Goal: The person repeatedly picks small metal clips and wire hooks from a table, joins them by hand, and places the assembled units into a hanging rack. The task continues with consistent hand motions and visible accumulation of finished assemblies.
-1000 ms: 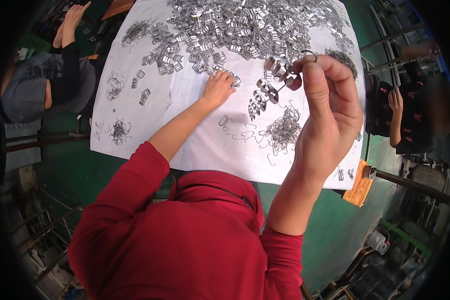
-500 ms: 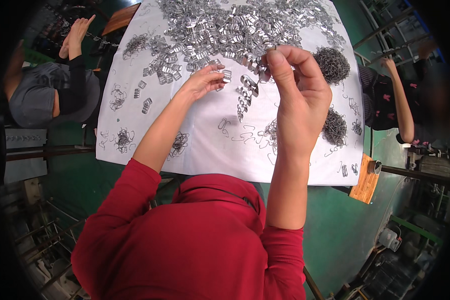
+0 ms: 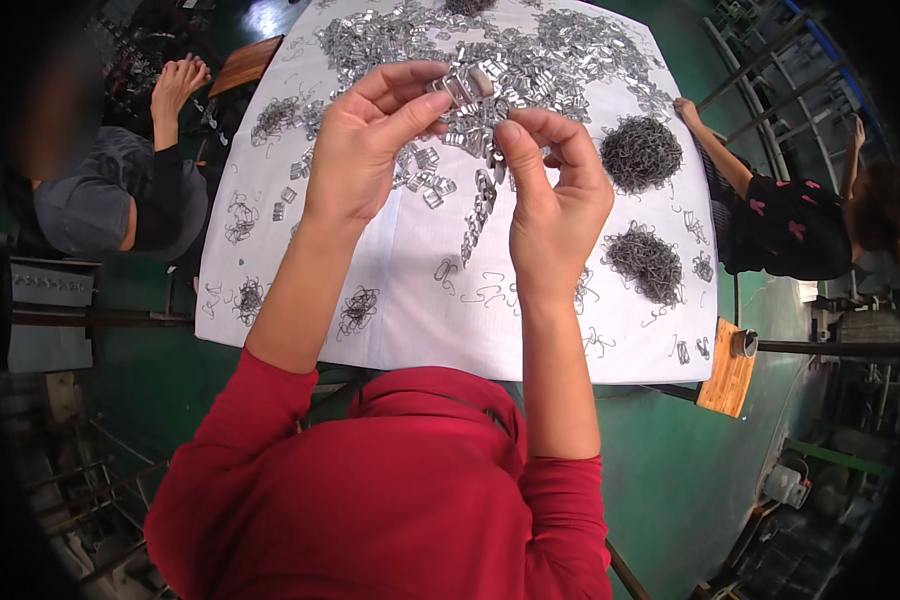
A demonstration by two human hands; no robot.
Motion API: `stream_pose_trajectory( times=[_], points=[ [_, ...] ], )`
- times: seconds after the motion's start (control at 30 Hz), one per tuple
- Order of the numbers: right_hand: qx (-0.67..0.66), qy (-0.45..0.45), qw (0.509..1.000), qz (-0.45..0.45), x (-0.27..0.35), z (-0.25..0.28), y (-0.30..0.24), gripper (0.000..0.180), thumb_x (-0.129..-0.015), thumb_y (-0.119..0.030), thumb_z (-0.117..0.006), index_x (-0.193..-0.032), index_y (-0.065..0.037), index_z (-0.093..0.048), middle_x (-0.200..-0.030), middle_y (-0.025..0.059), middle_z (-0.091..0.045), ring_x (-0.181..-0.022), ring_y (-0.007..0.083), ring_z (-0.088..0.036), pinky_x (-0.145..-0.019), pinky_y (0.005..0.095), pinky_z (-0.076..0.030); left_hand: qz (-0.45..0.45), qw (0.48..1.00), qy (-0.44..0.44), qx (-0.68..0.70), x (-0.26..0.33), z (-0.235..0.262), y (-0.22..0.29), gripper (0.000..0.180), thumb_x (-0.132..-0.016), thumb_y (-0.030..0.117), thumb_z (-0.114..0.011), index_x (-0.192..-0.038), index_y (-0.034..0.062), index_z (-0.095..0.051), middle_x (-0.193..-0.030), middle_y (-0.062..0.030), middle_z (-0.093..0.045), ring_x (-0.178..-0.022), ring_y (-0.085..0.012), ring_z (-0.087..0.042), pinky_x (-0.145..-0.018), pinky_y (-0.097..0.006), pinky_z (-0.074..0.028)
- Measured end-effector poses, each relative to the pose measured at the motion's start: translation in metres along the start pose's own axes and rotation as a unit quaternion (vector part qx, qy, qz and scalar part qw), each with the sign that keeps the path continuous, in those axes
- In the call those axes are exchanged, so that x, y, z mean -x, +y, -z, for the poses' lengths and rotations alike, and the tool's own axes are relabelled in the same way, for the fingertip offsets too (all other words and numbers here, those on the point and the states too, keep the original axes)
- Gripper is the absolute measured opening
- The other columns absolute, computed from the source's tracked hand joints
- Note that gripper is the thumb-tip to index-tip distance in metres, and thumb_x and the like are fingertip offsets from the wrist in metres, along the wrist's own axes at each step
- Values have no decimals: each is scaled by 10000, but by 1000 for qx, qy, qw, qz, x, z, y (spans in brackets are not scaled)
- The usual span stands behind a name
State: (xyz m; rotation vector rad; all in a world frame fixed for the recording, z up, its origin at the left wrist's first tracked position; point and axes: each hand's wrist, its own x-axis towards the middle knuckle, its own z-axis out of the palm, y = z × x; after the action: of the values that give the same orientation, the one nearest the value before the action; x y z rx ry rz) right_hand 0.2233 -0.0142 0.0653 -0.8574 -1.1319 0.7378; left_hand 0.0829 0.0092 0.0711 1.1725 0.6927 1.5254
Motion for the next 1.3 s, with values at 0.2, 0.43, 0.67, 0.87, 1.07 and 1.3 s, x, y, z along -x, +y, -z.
stream_pose_trajectory(
  times=[0.2,0.43,0.67,0.87,1.07,1.3],
  points=[
    [-48,26,998,24,3,-4,-7,127,-781,-36,-654,-887,10,-602,-822,50,-609,-738,88,-551,-676,207,-457,-34,998,-17,-53,8,-13,15,232,-779,49,-647,-994,-18,-587,-873,-70,-637,-803,-101,-599,-713,-215,-477],
    [-118,-14,993,-7,2,-1,-3,156,-789,-7,-638,-890,-3,-519,-851,79,-607,-784,122,-584,-728,232,-476,-32,997,-48,-54,5,-14,21,226,-783,51,-644,-990,-20,-589,-898,-79,-636,-825,-109,-601,-736,-218,-475],
    [-185,-106,974,-82,-6,7,7,159,-789,-44,-651,-889,-15,-531,-825,80,-620,-775,125,-595,-733,219,-460,-12,992,-123,-34,-15,-1,16,240,-818,11,-580,-1056,-16,-562,-904,-57,-625,-819,-96,-583,-748,-217,-462],
    [-85,-138,985,-59,-7,20,34,322,-881,-222,-551,-1121,-8,-523,-1054,89,-579,-983,136,-531,-812,259,-405,-169,962,-207,-55,-26,16,29,241,-815,55,-610,-1041,-18,-574,-926,-60,-626,-831,-90,-580,-736,-200,-459],
    [458,-338,790,-229,60,96,185,162,-758,-220,-646,-849,-89,-669,-820,123,-647,-769,249,-617,-713,341,-467,-210,956,-143,-148,-15,26,52,287,-815,122,-634,-1072,7,-577,-939,-46,-634,-797,-71,-591,-700,-188,-465],
    [557,-402,715,-133,96,106,208,113,-753,-211,-614,-794,-112,-649,-833,75,-606,-793,252,-599,-701,389,-461,-219,949,-161,-158,-19,54,55,276,-829,123,-611,-1084,23,-575,-955,-42,-639,-835,-76,-597,-722,-204,-469]
  ],
)
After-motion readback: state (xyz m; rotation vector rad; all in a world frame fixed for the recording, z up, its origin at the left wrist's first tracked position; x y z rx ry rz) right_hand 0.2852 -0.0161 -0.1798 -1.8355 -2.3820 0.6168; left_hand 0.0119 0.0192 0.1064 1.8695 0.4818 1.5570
